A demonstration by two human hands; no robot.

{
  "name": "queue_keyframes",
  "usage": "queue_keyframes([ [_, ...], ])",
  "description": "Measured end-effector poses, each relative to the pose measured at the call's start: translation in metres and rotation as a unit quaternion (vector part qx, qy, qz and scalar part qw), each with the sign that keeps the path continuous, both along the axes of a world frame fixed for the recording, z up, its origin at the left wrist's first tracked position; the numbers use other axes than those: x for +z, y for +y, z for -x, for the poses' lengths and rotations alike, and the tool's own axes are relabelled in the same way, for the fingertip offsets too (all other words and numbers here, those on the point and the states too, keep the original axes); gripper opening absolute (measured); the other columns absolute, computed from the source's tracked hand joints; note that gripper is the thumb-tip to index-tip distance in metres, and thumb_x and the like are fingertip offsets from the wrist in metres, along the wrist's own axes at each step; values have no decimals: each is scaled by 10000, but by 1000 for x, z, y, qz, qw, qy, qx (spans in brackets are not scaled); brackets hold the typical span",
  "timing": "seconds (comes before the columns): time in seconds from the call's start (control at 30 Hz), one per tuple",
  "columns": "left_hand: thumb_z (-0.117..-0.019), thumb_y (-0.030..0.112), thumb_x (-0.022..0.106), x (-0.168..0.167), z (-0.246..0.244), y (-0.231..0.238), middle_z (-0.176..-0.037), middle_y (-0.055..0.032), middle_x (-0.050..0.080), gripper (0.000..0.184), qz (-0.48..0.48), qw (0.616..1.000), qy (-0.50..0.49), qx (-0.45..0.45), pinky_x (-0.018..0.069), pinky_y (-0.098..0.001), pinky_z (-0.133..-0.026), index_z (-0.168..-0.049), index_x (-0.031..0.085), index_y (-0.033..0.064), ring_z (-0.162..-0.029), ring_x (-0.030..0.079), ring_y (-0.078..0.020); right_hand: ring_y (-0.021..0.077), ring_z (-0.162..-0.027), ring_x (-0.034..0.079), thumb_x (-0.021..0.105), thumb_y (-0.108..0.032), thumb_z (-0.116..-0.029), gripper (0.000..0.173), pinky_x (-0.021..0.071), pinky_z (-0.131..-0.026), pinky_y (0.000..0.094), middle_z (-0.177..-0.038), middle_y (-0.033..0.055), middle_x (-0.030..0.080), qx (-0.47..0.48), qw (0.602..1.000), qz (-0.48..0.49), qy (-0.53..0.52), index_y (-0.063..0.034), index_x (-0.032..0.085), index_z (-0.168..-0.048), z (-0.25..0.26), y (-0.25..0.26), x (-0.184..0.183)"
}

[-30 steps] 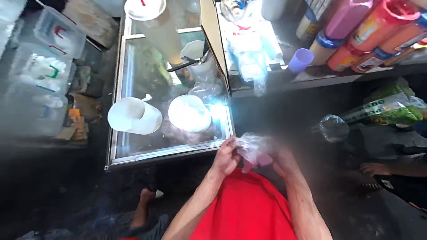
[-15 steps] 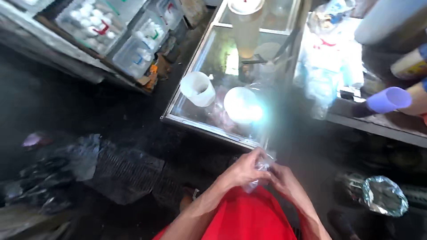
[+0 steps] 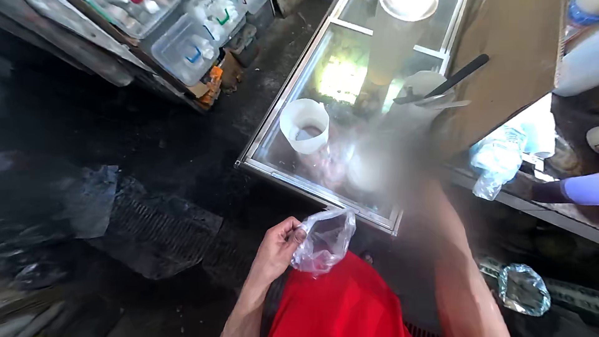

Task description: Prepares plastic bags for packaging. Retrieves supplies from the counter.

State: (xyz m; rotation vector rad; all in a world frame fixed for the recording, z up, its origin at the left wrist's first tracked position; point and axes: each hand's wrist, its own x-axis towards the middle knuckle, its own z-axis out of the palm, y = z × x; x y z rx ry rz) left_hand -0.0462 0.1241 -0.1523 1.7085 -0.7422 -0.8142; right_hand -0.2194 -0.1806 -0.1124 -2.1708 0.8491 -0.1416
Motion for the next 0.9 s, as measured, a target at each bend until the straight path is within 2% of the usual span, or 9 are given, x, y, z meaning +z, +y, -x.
queue_keyframes([
  [0.1,-1006,268,635,7,-21,-4,-808,77,666,179,55,998,33,-8,552,-191,-652,-996,678,94,-706,629,-7,399,-1059,669,745,-323,-908,397,530,-877,638,-1192,204,676,63,970,49,231,-39,706,-1183,-61,-24,-32],
  [0.17,-959,329,703,13,-37,-5,-869,62,695,245,74,995,59,-8,577,-219,-691,-1050,678,103,-756,659,-35,426,-1118,646,784,-429,-856,491,513,-868,666,-1232,217,659,99,934,74,337,-39,707,-1145,-88,-28,-60],
  [0.33,-981,302,665,21,-57,-13,-824,65,674,178,84,993,80,12,573,-223,-667,-991,662,125,-719,647,-38,454,-997,680,703,-288,-918,269,519,-770,671,-1079,230,708,86,933,98,336,-72,725,-1076,-97,-22,-64],
  [0.43,-995,292,655,24,-58,-20,-853,44,687,184,116,987,111,7,587,-238,-702,-1012,661,110,-749,662,-53,425,-896,680,670,-273,-959,216,511,-736,656,-947,223,702,108,965,46,237,-64,722,-971,-83,-36,-48],
  [0.53,-880,348,797,24,-55,-27,-912,34,704,335,131,981,144,-3,595,-252,-757,-1055,656,99,-815,678,-64,214,-544,521,627,-171,-962,292,429,-527,449,-591,85,529,77,996,35,39,-41,604,-701,-55,-40,-28],
  [0.63,-843,282,823,21,-52,-34,-917,39,704,340,112,981,156,-5,595,-247,-762,-1060,646,90,-825,682,-57,87,-643,427,521,-45,-1037,253,410,-655,227,-697,111,487,-39,998,-52,12,125,582,-860,-42,8,87],
  [0.7,-881,198,765,17,-50,-42,-918,21,706,256,104,979,176,-2,600,-259,-762,-1065,640,73,-826,688,-71,16,-602,441,503,16,-1028,210,414,-633,130,-664,77,480,-155,983,-91,-39,142,563,-873,-44,28,131],
  [0.83,-981,104,569,15,-41,-66,-914,4,710,149,98,964,249,6,614,-286,-733,-1115,622,64,-793,696,-89,-7,-562,510,474,149,-923,190,473,-617,102,-616,12,530,-248,920,-141,-270,63,539,-767,-31,44,156],
  [0.9,-1010,78,497,18,-36,-75,-920,-23,718,176,94,952,290,12,624,-311,-727,-1145,607,55,-788,706,-109,-20,-617,610,637,-59,-936,137,539,-613,144,-696,-74,666,-141,885,-60,-439,-111,714,-835,-12,26,99],
])
